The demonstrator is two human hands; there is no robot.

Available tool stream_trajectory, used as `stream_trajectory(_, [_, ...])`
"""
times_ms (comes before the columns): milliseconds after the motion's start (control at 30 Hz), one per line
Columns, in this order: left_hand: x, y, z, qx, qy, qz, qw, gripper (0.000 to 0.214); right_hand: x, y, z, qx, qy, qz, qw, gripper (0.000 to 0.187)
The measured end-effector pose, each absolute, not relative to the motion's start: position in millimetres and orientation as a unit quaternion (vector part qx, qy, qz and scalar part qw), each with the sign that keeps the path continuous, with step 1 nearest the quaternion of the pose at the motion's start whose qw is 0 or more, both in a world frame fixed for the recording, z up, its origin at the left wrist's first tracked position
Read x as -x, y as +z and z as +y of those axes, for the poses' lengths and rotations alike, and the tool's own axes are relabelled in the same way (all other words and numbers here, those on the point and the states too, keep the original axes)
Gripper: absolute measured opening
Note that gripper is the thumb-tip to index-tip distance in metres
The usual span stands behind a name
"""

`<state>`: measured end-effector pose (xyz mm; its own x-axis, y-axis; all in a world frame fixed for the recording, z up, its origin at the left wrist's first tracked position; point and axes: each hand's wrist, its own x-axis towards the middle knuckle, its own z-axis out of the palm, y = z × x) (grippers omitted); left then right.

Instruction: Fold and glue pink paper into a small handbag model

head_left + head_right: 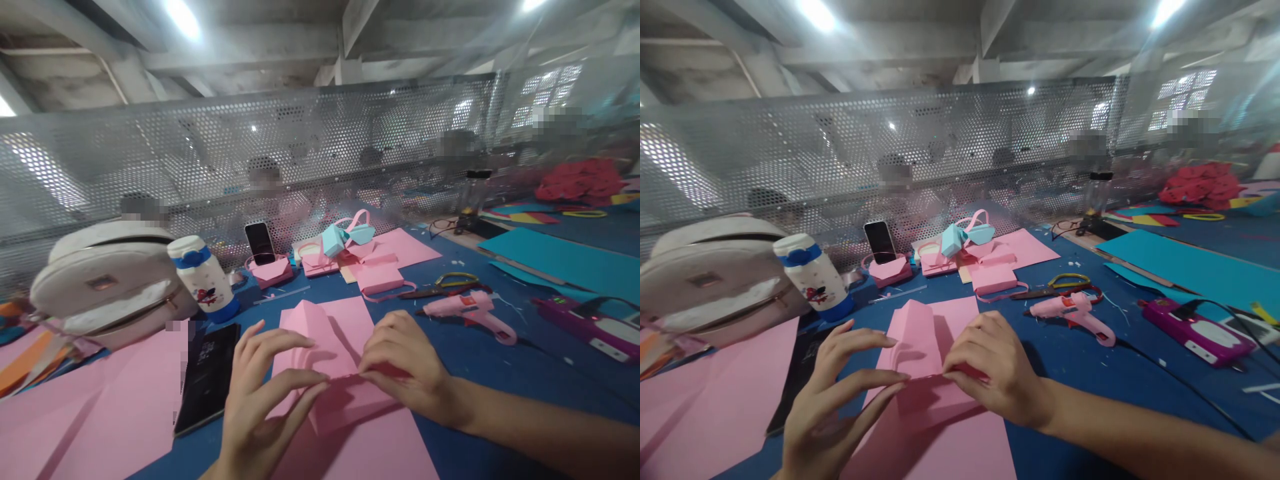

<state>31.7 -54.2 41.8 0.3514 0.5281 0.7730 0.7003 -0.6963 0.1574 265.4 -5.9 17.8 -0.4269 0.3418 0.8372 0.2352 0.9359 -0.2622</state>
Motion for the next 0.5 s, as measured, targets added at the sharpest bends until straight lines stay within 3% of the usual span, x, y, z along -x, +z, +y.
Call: stream_trajectory(500, [-30.5, 48.4, -52.2, 0.796, -0.477, -0.373, -0.006, 0.016, -264.4, 12.3, 1.6, 0.195, 0.071, -0.829, 0.520, 0.009])
